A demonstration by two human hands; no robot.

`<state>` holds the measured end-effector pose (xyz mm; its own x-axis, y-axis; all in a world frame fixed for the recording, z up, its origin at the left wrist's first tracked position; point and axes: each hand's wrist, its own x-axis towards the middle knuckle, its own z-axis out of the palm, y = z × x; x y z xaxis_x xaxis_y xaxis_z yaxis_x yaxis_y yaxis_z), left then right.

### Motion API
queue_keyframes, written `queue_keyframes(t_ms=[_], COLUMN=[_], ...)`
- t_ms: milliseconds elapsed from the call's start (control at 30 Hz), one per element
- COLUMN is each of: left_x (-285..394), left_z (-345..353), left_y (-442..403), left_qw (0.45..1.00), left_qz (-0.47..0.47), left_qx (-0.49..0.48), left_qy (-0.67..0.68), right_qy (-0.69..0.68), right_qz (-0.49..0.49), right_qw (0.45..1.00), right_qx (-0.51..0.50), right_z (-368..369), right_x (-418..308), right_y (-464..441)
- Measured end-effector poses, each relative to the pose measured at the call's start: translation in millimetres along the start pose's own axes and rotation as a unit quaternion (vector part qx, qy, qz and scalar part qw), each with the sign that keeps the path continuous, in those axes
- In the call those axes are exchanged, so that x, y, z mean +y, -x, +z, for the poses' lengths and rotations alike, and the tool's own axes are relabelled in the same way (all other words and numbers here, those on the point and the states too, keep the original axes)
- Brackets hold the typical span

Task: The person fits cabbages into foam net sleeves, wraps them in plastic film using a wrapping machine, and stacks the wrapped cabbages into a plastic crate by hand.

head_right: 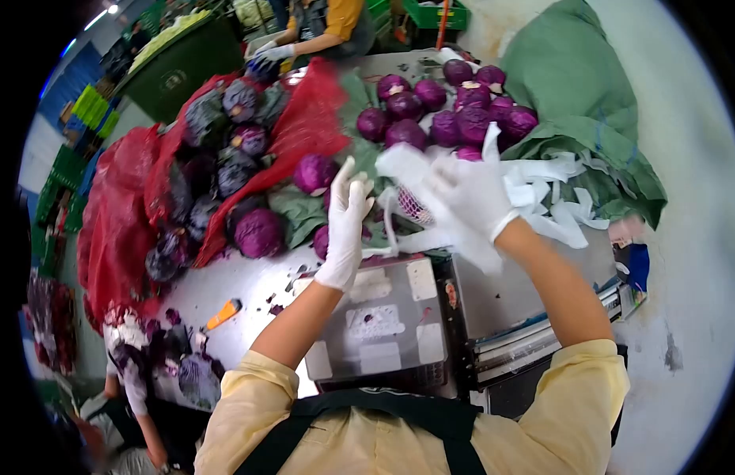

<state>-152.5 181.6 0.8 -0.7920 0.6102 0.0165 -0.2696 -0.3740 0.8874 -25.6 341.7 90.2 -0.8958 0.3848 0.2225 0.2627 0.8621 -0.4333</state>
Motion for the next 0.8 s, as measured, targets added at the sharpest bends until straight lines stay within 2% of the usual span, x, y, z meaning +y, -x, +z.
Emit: queue_keyframes(t_ms=[33, 100, 133, 167, 200, 233, 267, 333, 367, 433, 467, 500, 567, 600, 633, 700, 733, 767, 800], left_x=[18.1, 32.4, 38.1, 47.4, 54.4, 59.8, 60.5, 54.3, 51.0, 40.0, 33.5, 28.7, 36.9, 41.9, 45.9, 54.3, 41.5, 48.2, 55.0], left_z=[-4.0, -28.6, -46.1, -53.0, -61.3, -70.0, -77.9, -91.9, -94.6, -95.4, -98.1, -100.5, -97.9, -95.4, -97.6, -106.9, -124.8, -129.6, -133.5], left_y=[16.9, 59.8, 78.1, 100.6, 119.0, 135.5, 150.3, 172.9, 180.1, 190.9, 195.1, 196.8, 195.2, 198.6, 198.5, 195.5, 191.3, 189.7, 188.2], left_qw=[0.996, 0.993, 0.99, 0.992, 0.995, 0.993, 0.993, 0.98, 0.979, 0.979, 0.976, 0.975, 0.92, 0.916, 0.915, 0.94, 0.969, 0.967, 0.983], left_qz=[0.079, 0.066, -0.006, 0.008, -0.019, -0.046, -0.047, -0.061, -0.061, 0.008, 0.076, 0.077, 0.239, 0.239, 0.241, 0.185, 0.095, 0.098, -0.006], left_qx=[0.006, -0.029, -0.024, 0.028, 0.067, 0.104, 0.109, 0.159, 0.162, 0.202, 0.194, 0.195, 0.235, 0.25, 0.253, 0.256, 0.229, 0.233, 0.153], left_qy=[-0.045, -0.092, -0.139, -0.123, -0.069, -0.013, -0.012, 0.105, 0.108, -0.011, -0.07, -0.067, -0.201, -0.203, -0.204, -0.132, -0.018, -0.018, 0.106], right_qy=[0.0, -0.117, -0.199, -0.278, -0.424, -0.448, -0.486, -0.509, -0.507, -0.514, -0.529, -0.527, -0.581, -0.566, -0.566, -0.539, -0.54, -0.479, -0.414], right_qz=[-0.035, -0.002, -0.005, -0.005, 0.121, 0.232, 0.198, 0.132, 0.133, 0.084, 0.114, 0.113, 0.143, 0.116, 0.113, 0.172, 0.168, 0.116, 0.062], right_qw=[0.998, 0.978, 0.958, 0.931, 0.833, 0.78, 0.79, 0.82, 0.821, 0.841, 0.83, 0.831, 0.798, 0.816, 0.816, 0.821, 0.82, 0.864, 0.9], right_qx=[-0.047, -0.174, -0.206, -0.236, -0.334, -0.37, -0.317, -0.225, -0.227, -0.145, -0.135, -0.136, -0.079, -0.035, -0.038, -0.078, -0.082, -0.101, -0.119], right_z=[12.2, 39.8, 54.6, 65.4, 67.9, 52.2, 69.6, 108.0, 126.7, 154.3, 151.0, 158.3, 172.2, 176.4, 176.5, 174.6, 171.0, 164.6, 158.6], right_x=[-16.8, -56.6, -71.9, -89.1, -105.3, -127.0, -131.2, -143.9, -152.9, -172.5, -186.1, -186.7, -189.6, -189.3, -188.8, -180.4, -177.4, -174.7, -171.9], right_y=[13.9, 41.0, 56.2, 68.8, 76.6, 76.6, 84.1, 100.7, 111.8, 131.8, 136.1, 139.0, 140.0, 139.2, 137.5, 132.2, 127.0, 120.0, 111.3])
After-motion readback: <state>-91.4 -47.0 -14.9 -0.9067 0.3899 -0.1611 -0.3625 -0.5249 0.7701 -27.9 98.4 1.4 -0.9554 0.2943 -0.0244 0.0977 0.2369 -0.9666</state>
